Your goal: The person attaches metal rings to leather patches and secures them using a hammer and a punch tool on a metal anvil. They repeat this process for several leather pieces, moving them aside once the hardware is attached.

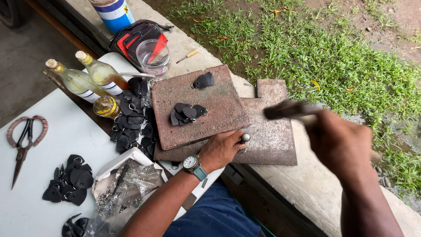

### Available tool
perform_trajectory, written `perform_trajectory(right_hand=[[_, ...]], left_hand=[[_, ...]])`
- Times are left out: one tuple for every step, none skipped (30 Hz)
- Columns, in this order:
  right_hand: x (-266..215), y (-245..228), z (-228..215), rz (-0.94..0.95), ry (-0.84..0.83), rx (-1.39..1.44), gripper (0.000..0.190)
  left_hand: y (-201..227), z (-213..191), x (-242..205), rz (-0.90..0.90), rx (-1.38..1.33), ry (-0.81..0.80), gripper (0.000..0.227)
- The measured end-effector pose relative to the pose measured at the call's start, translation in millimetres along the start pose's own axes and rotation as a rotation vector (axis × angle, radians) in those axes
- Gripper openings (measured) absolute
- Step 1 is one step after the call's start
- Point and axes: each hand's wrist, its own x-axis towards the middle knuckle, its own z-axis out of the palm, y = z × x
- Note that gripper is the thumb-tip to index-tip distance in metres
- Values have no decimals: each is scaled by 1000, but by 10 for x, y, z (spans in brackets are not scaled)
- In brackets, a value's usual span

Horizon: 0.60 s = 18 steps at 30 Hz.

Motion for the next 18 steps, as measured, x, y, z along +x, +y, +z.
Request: perform_trajectory(right_hand=[[-54, 24, -29, 78, 146, 86, 6], [-106, 26, 42, 107, 82, 34, 5], [-127, 29, 148, 132, 30, -22, 6], [-146, 52, 201, 158, -23, -77, 9], [-148, 78, 228, 43, -132, -103, 4], [-120, 94, 260, -72, -241, -129, 11], [-102, 108, 255, -184, -353, -156, 21], [-90, 156, 168, -41, -324, -222, 7], [-68, 207, 66, 94, -293, -285, 10], [-40, 266, -28, 43, -26, -184, 4], [-65, 311, -106, 4, 227, -81, 7], [-99, 307, -64, 12, 289, -36, 8], [-83, 317, 19, 5, 367, 10, 9], [-115, 271, 122, -9, 204, -53, 6], [-140, 209, 224, -33, 38, -108, 4], [-175, 111, 320, -83, -368, -262, 8], [-176, 82, 323, -22, -413, -248, 9], [-172, 69, 281, 39, -458, -234, 14]], left_hand=[[5, 20, -26, -2, -8, -5, 22], [10, 38, -60, -8, -5, -6, 22], [3, 34, -49, -4, 2, -3, 23], [1, 30, -35, 1, 10, 1, 23], [4, 32, -37, 0, 6, 2, 23], [3, 35, -33, -1, 3, 3, 22], [-1, 45, -31, -2, -5, 0, 22], [-10, 47, -31, -2, -12, -1, 23], [-8, 51, -39, -7, -20, 4, 24], [-10, 53, -41, -11, -28, 9, 24], [-9, 67, -72, -9, -28, 4, 25], [-10, 71, -95, -7, -27, 0, 25], [-13, 57, -61, 7, -18, 7, 25], [0, 51, -34, 1, -12, 3, 27], [12, 44, -31, -13, -5, -2, 28], [21, 34, -36, -26, 2, -7, 30], [23, 17, -42, -31, -4, -6, 28], [21, 2, -59, -36, -10, -6, 25]])
